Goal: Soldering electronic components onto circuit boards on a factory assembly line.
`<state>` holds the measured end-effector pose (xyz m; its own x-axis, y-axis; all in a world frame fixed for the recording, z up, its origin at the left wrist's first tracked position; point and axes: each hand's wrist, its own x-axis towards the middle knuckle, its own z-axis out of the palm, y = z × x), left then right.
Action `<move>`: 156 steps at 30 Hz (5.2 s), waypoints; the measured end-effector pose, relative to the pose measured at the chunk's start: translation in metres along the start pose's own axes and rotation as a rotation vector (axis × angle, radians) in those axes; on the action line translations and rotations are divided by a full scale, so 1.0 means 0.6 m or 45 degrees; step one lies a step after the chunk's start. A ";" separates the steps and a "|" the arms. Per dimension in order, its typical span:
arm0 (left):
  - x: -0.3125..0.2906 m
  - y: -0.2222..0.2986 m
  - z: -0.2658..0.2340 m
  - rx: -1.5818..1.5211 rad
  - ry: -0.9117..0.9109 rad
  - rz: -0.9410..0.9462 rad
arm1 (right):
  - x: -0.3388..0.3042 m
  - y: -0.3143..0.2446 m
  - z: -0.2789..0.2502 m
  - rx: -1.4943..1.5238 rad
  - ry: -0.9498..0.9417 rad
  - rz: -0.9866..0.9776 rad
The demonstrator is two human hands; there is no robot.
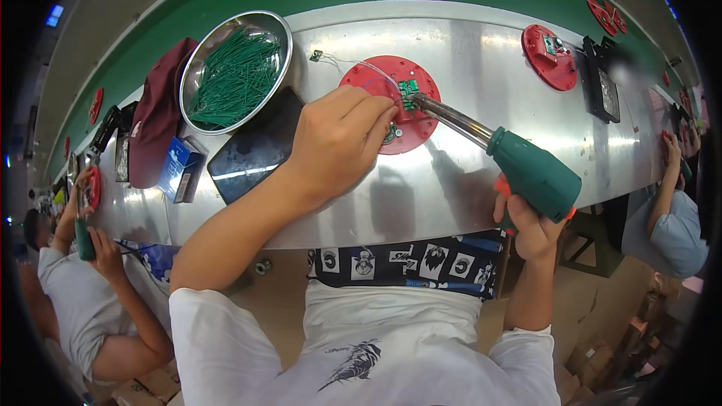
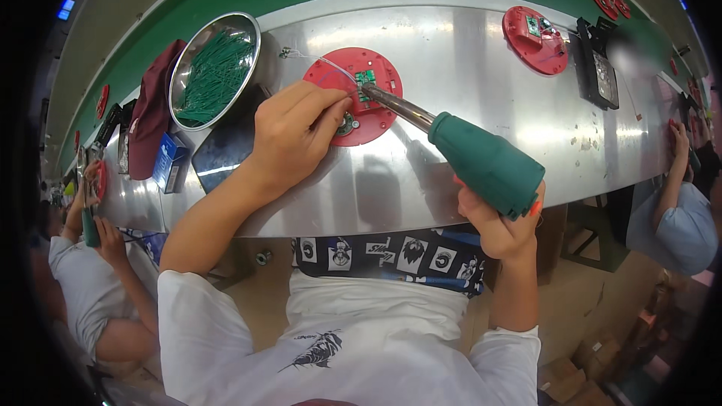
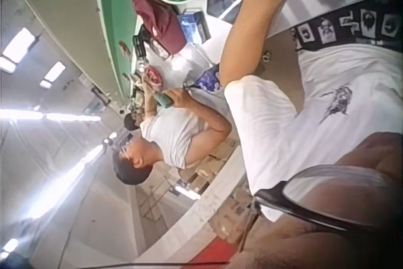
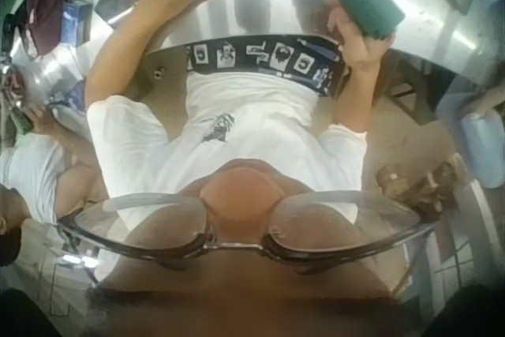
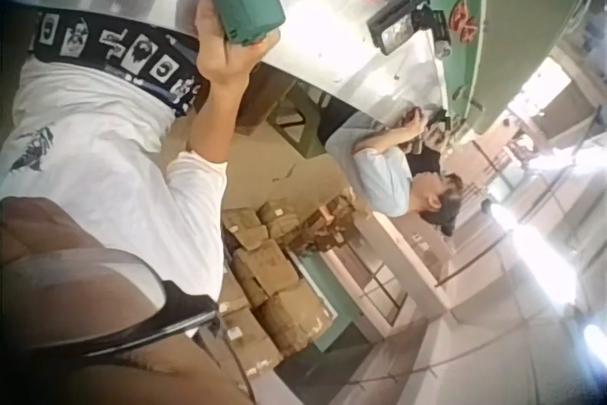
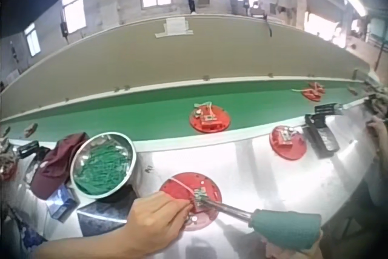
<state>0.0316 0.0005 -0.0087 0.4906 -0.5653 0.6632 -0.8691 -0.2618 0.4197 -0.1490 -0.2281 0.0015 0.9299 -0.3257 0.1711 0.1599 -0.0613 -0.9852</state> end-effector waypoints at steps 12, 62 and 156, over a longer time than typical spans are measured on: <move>0.002 0.000 0.006 0.038 -0.033 0.016 | 0.008 -0.002 -0.006 0.001 -0.029 0.000; 0.411 -0.146 0.206 0.688 -0.297 0.124 | 0.017 0.025 -0.162 0.825 1.292 -0.488; 0.006 0.023 -0.015 0.011 -0.138 0.041 | -0.053 0.012 -0.007 0.109 -0.045 -0.122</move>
<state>0.0219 0.0017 0.0047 0.4530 -0.6546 0.6052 -0.8851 -0.2487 0.3935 -0.1791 -0.2221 -0.0113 0.9199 -0.2885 0.2655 0.2747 -0.0089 -0.9615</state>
